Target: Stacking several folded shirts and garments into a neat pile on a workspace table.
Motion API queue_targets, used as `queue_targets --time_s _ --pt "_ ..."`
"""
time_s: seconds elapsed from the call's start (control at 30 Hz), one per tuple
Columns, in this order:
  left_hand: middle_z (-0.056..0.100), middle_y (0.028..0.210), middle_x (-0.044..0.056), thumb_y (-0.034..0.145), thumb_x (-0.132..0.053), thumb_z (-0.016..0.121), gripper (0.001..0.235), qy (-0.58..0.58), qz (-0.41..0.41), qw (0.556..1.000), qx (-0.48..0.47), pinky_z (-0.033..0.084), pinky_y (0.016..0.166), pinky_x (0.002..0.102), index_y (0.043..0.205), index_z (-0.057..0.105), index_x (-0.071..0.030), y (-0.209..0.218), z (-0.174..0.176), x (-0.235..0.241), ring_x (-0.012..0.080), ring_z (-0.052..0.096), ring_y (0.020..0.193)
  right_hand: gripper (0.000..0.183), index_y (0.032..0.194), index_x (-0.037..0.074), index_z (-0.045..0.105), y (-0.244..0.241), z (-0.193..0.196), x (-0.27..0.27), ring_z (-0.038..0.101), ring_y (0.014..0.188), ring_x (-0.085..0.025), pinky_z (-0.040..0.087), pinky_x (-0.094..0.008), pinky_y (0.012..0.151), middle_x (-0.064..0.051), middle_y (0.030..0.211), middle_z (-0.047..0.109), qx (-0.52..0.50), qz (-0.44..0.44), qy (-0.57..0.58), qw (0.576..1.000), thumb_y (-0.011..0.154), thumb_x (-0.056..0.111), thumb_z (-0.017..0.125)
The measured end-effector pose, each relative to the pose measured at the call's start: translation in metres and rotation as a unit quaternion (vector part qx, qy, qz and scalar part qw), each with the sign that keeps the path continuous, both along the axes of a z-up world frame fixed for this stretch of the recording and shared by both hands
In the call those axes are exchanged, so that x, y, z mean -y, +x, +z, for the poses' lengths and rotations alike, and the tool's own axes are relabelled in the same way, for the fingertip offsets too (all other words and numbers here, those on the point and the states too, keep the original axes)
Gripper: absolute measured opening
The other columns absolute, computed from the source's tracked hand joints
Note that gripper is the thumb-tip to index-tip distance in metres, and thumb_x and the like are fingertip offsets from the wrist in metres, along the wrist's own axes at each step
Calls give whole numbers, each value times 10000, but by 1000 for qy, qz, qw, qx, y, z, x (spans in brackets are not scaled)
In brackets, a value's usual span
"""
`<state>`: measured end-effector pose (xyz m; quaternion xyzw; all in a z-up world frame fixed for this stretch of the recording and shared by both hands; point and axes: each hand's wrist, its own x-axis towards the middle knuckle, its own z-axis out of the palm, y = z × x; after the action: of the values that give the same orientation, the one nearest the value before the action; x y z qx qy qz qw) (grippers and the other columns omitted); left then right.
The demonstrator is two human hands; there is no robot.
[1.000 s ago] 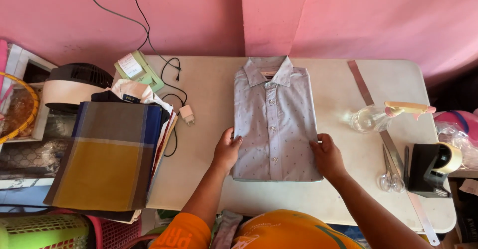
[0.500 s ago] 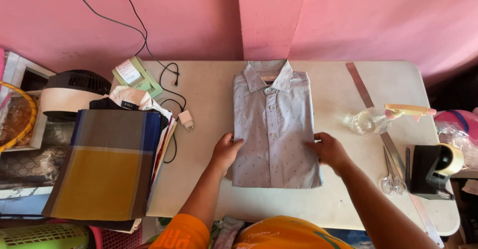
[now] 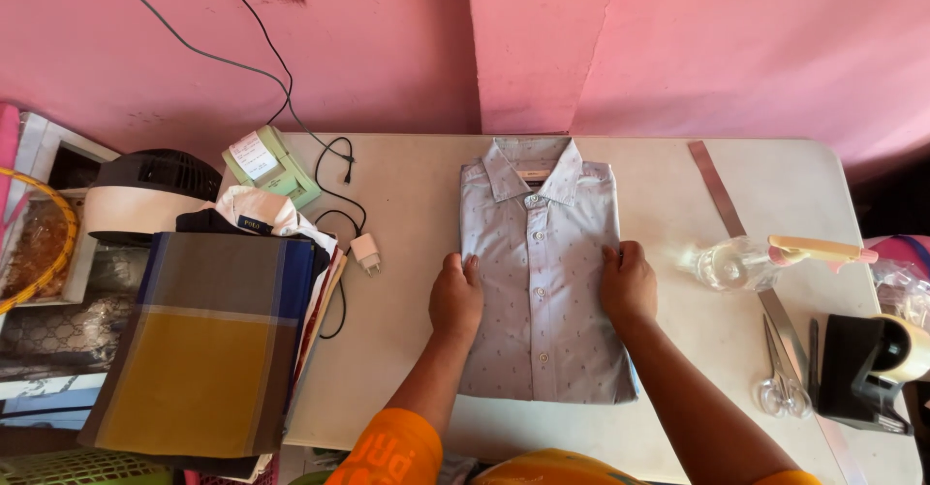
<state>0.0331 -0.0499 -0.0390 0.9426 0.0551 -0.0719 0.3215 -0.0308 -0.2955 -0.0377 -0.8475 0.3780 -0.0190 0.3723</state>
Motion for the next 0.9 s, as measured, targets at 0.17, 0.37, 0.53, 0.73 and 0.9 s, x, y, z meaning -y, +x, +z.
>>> queue_targets --time_s 0.17,0.37,0.53,0.73,0.9 --pt "640 1078 133 918 -446 651 479 85 -28 985 151 572 806 505 1293 564 -161 -8 20 9 383 688 996 342 1154 130 557 0 -6 -1 666 1051 -504 532 -632 897 -266 1003 699 -16 -11 -10 1000 1098 443 430" --pt "264 1632 206 889 -506 628 785 19 -334 916 223 79 1134 710 1557 409 -156 -56 46 45 455 172 1523 337 1145 118 548 -1 4 -5 665 960 -444 519 -567 838 -218 1002 707 2 -8 -23 1000 1093 420 409" --pt "99 1703 150 865 -546 649 881 60 -387 912 125 -32 1092 797 1584 337 -144 -50 42 47 426 54 1547 350 1133 80 568 6 27 -4 662 889 -362 505 -487 792 -155 1035 722 -28 13 -18 999 1091 389 409" --pt "56 1704 167 862 -568 629 885 82 -395 908 108 -59 1081 807 1574 346 -124 -47 39 52 432 -4 1546 427 1350 40 564 37 43 -14 538 1265 -394 413 -537 1058 -191 1346 580 201 187 -280 920 956 191 631" --pt "135 1727 109 817 -555 665 874 90 -392 912 77 4 1142 809 1574 359 -243 -41 43 51 398 96 1578 537 1612 391 315 77 10 -3 184 1563 -349 193 -611 1238 33 1721 216 61 353 -172 917 1080 425 375"
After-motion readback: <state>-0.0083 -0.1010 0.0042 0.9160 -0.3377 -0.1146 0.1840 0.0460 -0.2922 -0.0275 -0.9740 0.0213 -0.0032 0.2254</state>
